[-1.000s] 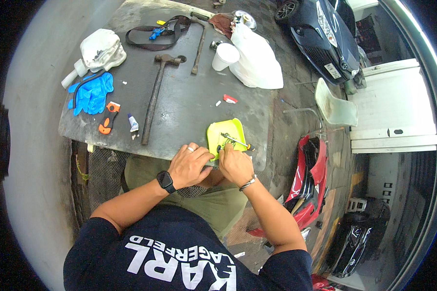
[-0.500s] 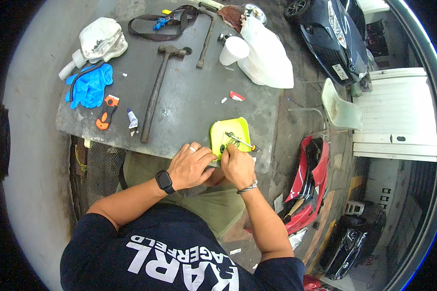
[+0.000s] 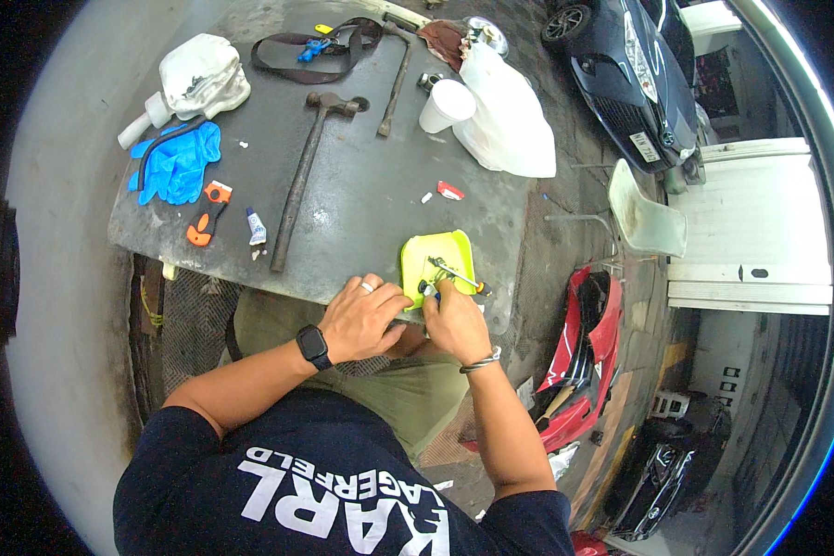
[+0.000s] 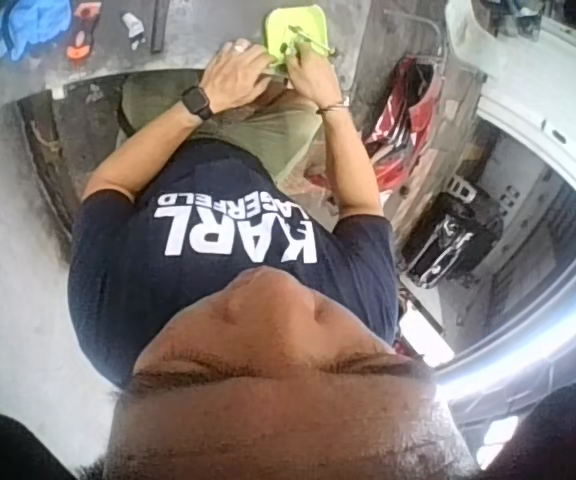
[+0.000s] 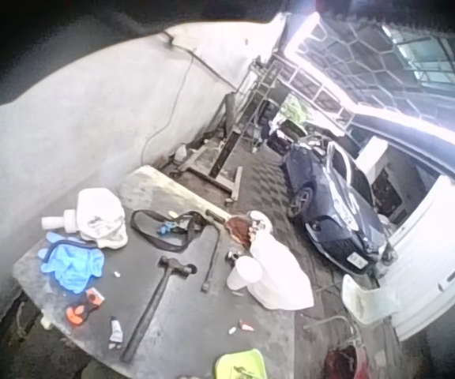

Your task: The person sits at a workbench and applies a substance from a small tube onto a screwdriver. They then use the screwdriver to spread the substance onto a white plastic car part, likely a headlight housing, while holding it in their left hand.

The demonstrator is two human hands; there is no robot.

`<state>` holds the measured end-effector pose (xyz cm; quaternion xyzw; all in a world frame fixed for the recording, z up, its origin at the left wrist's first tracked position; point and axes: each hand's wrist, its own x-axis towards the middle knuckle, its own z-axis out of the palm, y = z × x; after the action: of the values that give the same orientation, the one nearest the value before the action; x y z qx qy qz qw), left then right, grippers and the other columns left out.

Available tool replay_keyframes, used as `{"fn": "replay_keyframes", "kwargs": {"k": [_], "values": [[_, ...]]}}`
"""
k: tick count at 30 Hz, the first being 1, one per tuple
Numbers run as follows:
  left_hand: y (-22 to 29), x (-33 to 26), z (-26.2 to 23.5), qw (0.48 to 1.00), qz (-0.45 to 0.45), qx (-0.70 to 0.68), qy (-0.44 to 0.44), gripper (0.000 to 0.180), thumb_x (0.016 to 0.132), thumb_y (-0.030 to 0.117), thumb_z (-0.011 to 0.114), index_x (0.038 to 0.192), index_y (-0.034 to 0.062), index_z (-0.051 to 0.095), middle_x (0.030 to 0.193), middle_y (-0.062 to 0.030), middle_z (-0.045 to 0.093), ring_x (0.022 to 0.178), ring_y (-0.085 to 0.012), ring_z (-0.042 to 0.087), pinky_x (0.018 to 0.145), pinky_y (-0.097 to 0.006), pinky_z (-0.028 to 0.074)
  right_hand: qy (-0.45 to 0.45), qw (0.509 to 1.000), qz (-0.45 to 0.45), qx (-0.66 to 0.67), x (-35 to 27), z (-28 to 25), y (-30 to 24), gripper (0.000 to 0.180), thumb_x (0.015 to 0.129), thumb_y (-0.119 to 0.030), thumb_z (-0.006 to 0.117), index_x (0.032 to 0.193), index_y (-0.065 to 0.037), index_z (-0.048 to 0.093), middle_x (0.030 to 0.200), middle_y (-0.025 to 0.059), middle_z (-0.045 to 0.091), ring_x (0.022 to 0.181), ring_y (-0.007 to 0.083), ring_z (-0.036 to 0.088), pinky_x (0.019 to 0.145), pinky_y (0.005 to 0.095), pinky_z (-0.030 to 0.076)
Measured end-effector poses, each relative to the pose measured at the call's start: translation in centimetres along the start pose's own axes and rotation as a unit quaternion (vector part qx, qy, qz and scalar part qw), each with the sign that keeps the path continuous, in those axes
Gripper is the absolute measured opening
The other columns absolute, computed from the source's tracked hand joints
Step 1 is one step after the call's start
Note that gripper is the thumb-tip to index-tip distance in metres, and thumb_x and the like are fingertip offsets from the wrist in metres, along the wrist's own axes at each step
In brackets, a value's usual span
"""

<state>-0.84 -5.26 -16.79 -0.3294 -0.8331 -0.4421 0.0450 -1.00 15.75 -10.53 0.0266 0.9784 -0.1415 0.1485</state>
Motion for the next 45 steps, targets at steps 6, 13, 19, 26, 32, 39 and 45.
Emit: {"fn": "replay_keyframes", "kwargs": {"k": [6, 13, 19, 26, 32, 39, 45], "values": [[-0.1, -0.1, 0.1, 1.000, 0.002, -0.001, 0.000, 0.040, 0.081, 0.023, 0.080, 0.117, 0.0087, 0.071, 0.112, -0.0045, 0.067, 0.103, -0.0266, 0.059, 0.086, -0.042, 0.046, 0.008, 0.999, 0.027, 0.022, -0.1, -0.2, -0.9, 0.028, 0.097, -0.022, 0.061, 0.100, 0.006, 0.063, 0.092, 0.0351, 0.067, 0.091, 0.0531, 0.066, 0.079, 0.0579, 0.051], [-0.1, -0.2, 0.0, 1.000, 0.000, -0.004, 0.003, 0.040, 0.081, 0.023, 0.080, 0.117, 0.0086, 0.071, 0.113, -0.0043, 0.067, 0.103, -0.0263, 0.059, 0.086, -0.042, 0.046, 0.059, 0.998, 0.007, 0.024, 0.1, 1.0, -0.4, 0.024, 0.094, -0.021, 0.061, 0.092, 0.003, 0.064, 0.083, 0.0321, 0.067, 0.083, 0.0525, 0.066, 0.075, 0.0590, 0.052], [-0.1, 0.0, 0.0, 1.000, 0.002, -0.009, 0.010, 0.036, 0.083, 0.024, 0.079, 0.113, 0.0077, 0.070, 0.108, -0.0054, 0.065, 0.100, -0.0263, 0.059, 0.085, -0.042, 0.046, 0.077, 0.997, 0.026, 0.000, 0.0, 1.6, -0.9, 0.023, 0.092, -0.021, 0.060, 0.090, 0.002, 0.064, 0.082, 0.0326, 0.067, 0.081, 0.0523, 0.067, 0.074, 0.0603, 0.052], [-0.3, 0.0, 0.0, 1.000, 0.005, -0.003, 0.003, 0.038, 0.081, 0.025, 0.079, 0.114, 0.0083, 0.070, 0.110, -0.0052, 0.066, 0.101, -0.0266, 0.059, 0.084, -0.043, 0.046, 0.041, 0.998, 0.043, -0.015, -0.3, 0.7, -1.4, 0.027, 0.099, -0.024, 0.057, 0.092, 0.002, 0.062, 0.084, 0.0343, 0.068, 0.083, 0.0534, 0.067, 0.076, 0.0617, 0.052], [-0.3, -0.2, 0.1, 1.000, 0.009, 0.000, 0.011, 0.038, 0.081, 0.025, 0.078, 0.114, 0.0076, 0.070, 0.111, -0.0065, 0.065, 0.102, -0.0274, 0.059, 0.084, -0.043, 0.046, 0.061, 0.998, 0.013, -0.014, -0.2, 1.0, -1.0, 0.027, 0.100, -0.023, 0.057, 0.089, 0.002, 0.061, 0.083, 0.0345, 0.068, 0.082, 0.0530, 0.067, 0.075, 0.0610, 0.053], [0.0, -0.4, 0.0, 1.000, 0.007, 0.008, 0.010, 0.042, 0.080, 0.025, 0.079, 0.116, 0.0069, 0.069, 0.111, -0.0070, 0.065, 0.102, -0.0273, 0.058, 0.084, -0.042, 0.046, 0.104, 0.994, 0.003, -0.030, -0.1, 2.1, -0.8, 0.024, 0.096, -0.020, 0.060, 0.085, 0.002, 0.062, 0.080, 0.0326, 0.067, 0.078, 0.0519, 0.067, 0.073, 0.0589, 0.054], [0.5, -0.4, -0.1, 0.999, 0.009, 0.031, 0.009, 0.044, 0.079, 0.026, 0.080, 0.117, 0.0069, 0.068, 0.111, -0.0069, 0.063, 0.104, -0.0273, 0.058, 0.086, -0.042, 0.045, 0.112, 0.993, -0.016, -0.012, 0.2, 2.2, -0.1, 0.025, 0.095, -0.020, 0.059, 0.087, 0.003, 0.065, 0.083, 0.0325, 0.069, 0.080, 0.0516, 0.068, 0.075, 0.0585, 0.055]]}}
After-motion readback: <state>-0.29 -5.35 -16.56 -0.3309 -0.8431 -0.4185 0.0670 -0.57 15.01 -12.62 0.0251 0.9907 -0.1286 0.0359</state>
